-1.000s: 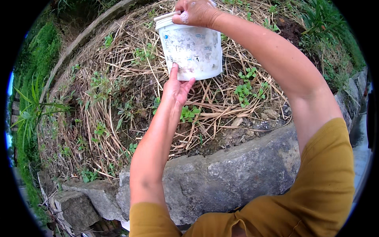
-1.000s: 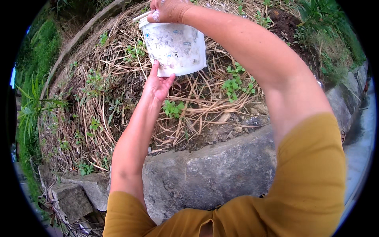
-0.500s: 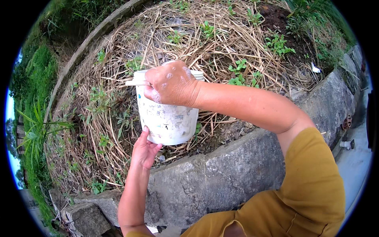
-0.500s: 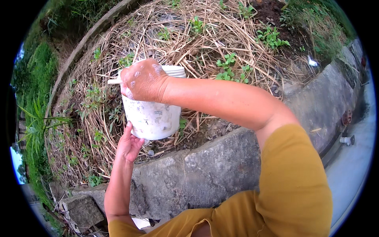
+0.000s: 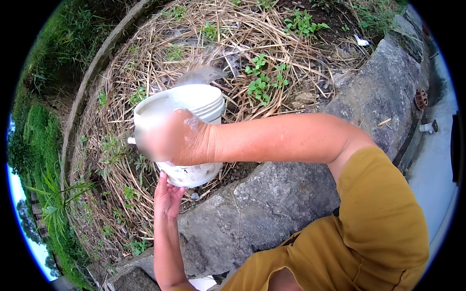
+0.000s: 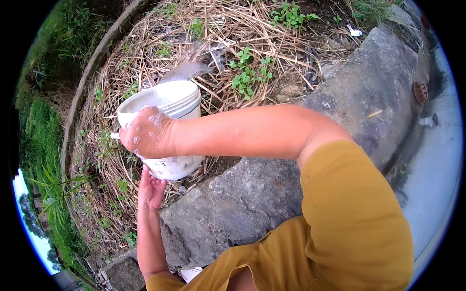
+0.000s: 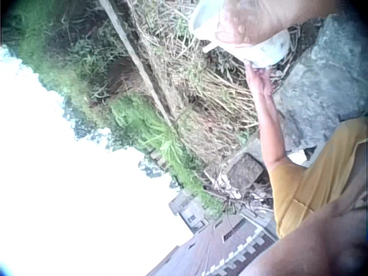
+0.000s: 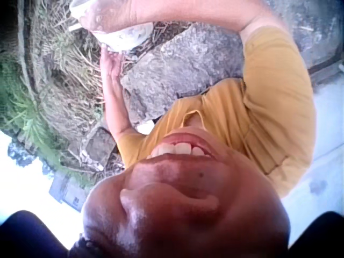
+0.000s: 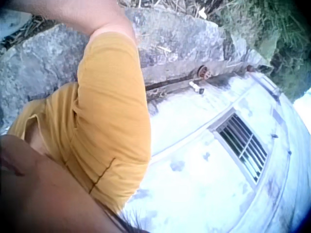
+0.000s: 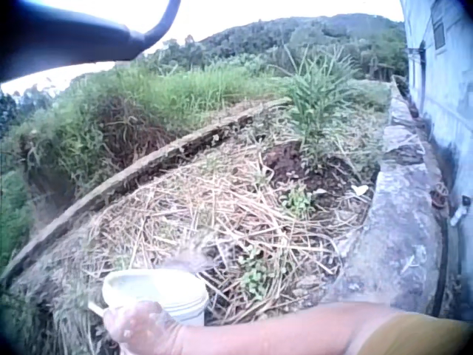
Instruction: The person scrubs the exterior of a white bucket with a brush, carries it to an outdoor sink to wash a large metal bowl with soapy water, and then pours water from a bucket into the ground near a stone wall.
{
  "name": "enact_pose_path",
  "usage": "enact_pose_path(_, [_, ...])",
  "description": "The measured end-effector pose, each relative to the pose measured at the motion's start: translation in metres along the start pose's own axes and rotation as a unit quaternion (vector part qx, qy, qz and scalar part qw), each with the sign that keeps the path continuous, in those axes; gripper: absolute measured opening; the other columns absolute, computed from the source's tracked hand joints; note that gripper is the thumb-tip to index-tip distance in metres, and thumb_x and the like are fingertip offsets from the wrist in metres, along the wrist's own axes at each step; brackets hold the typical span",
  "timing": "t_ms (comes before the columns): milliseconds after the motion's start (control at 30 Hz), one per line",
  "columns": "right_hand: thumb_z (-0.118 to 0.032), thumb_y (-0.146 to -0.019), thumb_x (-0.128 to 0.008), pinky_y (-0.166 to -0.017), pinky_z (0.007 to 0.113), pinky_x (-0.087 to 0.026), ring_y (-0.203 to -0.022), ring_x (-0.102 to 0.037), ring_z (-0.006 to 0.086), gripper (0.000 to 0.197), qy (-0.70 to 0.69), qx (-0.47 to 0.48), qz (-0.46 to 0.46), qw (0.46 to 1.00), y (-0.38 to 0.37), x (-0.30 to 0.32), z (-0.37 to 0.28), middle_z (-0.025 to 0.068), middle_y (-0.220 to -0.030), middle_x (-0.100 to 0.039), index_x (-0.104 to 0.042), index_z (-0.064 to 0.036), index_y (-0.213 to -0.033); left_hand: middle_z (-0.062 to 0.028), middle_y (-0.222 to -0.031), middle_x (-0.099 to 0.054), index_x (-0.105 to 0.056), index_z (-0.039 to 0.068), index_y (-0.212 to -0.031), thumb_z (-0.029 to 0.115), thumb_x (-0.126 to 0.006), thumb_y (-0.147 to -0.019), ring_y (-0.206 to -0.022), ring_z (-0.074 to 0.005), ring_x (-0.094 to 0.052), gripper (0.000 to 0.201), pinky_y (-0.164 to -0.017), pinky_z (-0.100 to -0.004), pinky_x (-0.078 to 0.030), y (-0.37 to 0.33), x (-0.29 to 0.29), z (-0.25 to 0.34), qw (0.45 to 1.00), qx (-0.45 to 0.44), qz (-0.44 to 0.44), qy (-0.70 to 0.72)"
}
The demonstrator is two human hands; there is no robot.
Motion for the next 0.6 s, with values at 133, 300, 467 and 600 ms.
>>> enact_pose_path(133, [-0.013,-0.059,-0.055,-0.042,0.029,-0.046,-0.063,-0.056,0.0165,0.012,-0.034,-0.037,-0.016,0.999,-0.007,0.019,-0.029,0.0033,-0.069,-0.056,-0.058,-0.0106,-0.070,-0.0046,-0.088,-0.059,-0.046,0.006,-0.106,0.034,-0.050,-0.084,-0.071,-0.0125,-0.058,0.036,-0.049,-0.0215,-0.048,0.015,0.033,0.015,0.998,-0.034,-0.017,-0.046])
enact_pose_path(300, [-0.012,-0.059,-0.055,-0.041,0.030,-0.046,-0.062,-0.057,0.0185,0.012,-0.060,-0.095,-0.022,0.993,0.003,0.047,-0.023,0.0054,-0.069,-0.055,-0.057,-0.0071,-0.069,-0.0031,-0.080,-0.059,-0.047,0.006,-0.103,0.032,-0.050,-0.084,-0.058,-0.0085,-0.057,0.033,-0.040,-0.0181,-0.045,0.023,0.015,0.037,0.989,-0.078,-0.057,-0.116])
enact_pose_path(467, [-0.015,-0.060,-0.056,-0.044,0.033,-0.047,-0.060,-0.061,0.0189,0.022,-0.032,-0.168,-0.036,0.985,0.017,0.086,-0.004,0.0071,-0.063,-0.059,-0.059,-0.0006,-0.076,0.0006,-0.072,-0.057,-0.050,0.008,-0.097,0.034,-0.052,-0.082,-0.046,-0.0051,-0.047,0.031,-0.034,-0.0159,-0.034,0.007,-0.033,0.042,0.981,-0.068,-0.108,-0.144])
enact_pose_path(600, [-0.015,-0.062,-0.055,-0.045,0.032,-0.047,-0.057,-0.061,0.0181,0.021,0.037,-0.141,-0.008,0.989,0.028,0.092,-0.006,0.0064,-0.060,-0.059,-0.058,0.0002,-0.076,0.0022,-0.076,-0.055,-0.049,0.008,-0.097,0.035,-0.052,-0.082,-0.053,-0.0036,-0.048,0.031,-0.036,-0.0158,-0.032,-0.014,-0.050,0.029,0.976,-0.043,-0.140,-0.163])
Point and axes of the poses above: each hand's wrist, its own y-axis away from the middle knuckle, its own x-axis out of the back of the hand, z = x × y, the point moved 4 cm from there along -y, towards the middle knuckle
